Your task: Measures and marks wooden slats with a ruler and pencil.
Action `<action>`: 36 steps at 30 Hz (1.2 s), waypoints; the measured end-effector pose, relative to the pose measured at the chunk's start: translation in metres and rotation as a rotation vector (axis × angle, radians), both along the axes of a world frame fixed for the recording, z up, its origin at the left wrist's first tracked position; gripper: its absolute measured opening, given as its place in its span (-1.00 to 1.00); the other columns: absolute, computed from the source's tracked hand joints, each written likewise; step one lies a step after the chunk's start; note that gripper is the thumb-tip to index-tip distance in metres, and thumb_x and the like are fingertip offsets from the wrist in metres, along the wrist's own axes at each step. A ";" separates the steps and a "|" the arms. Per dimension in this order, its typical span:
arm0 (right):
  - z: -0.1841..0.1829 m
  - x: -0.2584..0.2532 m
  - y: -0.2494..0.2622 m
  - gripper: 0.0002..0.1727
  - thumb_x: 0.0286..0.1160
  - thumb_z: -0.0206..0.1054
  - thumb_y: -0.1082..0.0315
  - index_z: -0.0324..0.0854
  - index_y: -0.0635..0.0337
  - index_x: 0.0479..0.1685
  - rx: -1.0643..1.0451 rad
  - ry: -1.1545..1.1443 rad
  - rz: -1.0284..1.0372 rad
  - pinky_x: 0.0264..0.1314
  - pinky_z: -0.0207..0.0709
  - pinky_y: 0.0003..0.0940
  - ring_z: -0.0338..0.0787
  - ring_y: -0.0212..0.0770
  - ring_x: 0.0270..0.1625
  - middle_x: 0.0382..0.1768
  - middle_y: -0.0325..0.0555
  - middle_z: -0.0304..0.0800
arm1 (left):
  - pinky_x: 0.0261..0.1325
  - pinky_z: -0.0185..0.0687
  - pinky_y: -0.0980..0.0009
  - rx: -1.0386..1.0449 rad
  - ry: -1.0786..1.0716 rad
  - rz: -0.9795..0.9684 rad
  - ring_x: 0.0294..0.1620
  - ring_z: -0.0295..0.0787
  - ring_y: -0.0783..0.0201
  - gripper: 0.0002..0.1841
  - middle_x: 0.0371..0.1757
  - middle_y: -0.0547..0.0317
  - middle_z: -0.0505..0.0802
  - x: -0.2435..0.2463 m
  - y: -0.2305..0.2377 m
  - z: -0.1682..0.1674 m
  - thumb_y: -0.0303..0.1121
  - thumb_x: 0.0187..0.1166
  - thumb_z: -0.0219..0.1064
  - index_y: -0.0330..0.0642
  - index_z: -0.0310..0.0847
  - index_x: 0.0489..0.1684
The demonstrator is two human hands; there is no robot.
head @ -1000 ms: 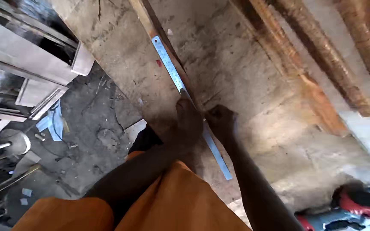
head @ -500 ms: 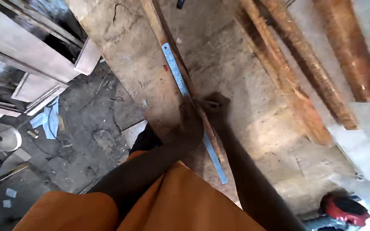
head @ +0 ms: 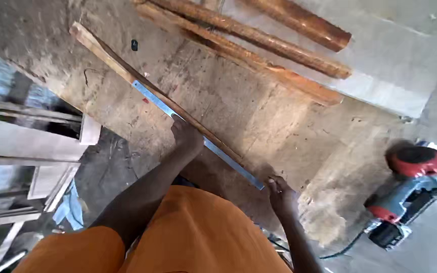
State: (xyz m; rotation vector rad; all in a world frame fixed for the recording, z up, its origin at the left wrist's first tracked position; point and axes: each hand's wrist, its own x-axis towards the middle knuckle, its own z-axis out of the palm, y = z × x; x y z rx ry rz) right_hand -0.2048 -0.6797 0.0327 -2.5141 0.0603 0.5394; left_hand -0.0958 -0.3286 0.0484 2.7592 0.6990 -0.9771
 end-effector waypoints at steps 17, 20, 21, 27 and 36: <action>-0.014 0.084 0.071 -0.60 0.44 0.46 0.46 0.68 0.22 0.29 0.008 -0.254 -0.043 0.31 0.56 0.38 0.71 0.31 0.28 0.24 0.27 0.72 | 0.63 0.42 -0.17 -0.331 -0.644 -0.064 0.70 0.41 -0.12 -0.33 0.75 0.06 0.49 -0.129 0.125 -0.054 0.06 0.64 0.34 -0.05 0.44 0.70; -0.011 0.104 0.111 -0.40 0.35 0.51 0.44 0.54 0.28 0.46 0.131 -0.459 -0.151 0.44 0.51 0.33 0.63 0.30 0.45 0.40 0.29 0.64 | 0.60 0.51 -0.01 -0.381 -0.692 -0.250 0.61 0.54 0.11 -0.71 0.59 0.30 0.68 -0.103 0.195 -0.076 -0.12 0.67 0.31 0.07 0.84 0.17; -0.011 0.110 0.135 -0.33 0.27 0.52 0.44 0.47 0.30 0.49 0.243 -0.515 -0.175 0.45 0.55 0.19 0.64 0.18 0.45 0.43 0.25 0.62 | 0.62 0.49 0.00 -0.410 -0.715 -0.283 0.60 0.55 0.13 -0.77 0.55 0.31 0.71 -0.092 0.219 -0.076 -0.20 0.65 0.32 0.08 0.88 0.06; -0.009 0.153 0.350 -0.58 0.50 0.38 0.51 0.54 0.31 0.35 0.831 -0.428 -0.061 0.19 0.80 -0.15 0.88 -0.16 0.09 0.12 -0.03 0.86 | 0.67 0.44 0.00 -0.488 -0.789 -0.169 0.61 0.54 0.09 -0.81 0.46 0.22 0.78 -0.049 0.368 -0.070 -0.20 0.59 0.42 -0.01 0.92 -0.08; -0.005 0.234 0.592 -0.83 0.50 0.44 0.48 0.84 0.26 -0.02 0.907 -0.242 0.213 -0.20 0.77 -0.44 0.82 -0.42 -0.32 -0.22 -0.16 0.93 | 0.54 0.56 0.05 -0.330 -0.981 -0.055 0.46 0.67 0.07 -0.56 0.39 0.10 0.81 -0.024 0.453 -0.091 -0.08 0.67 0.30 0.04 0.69 0.46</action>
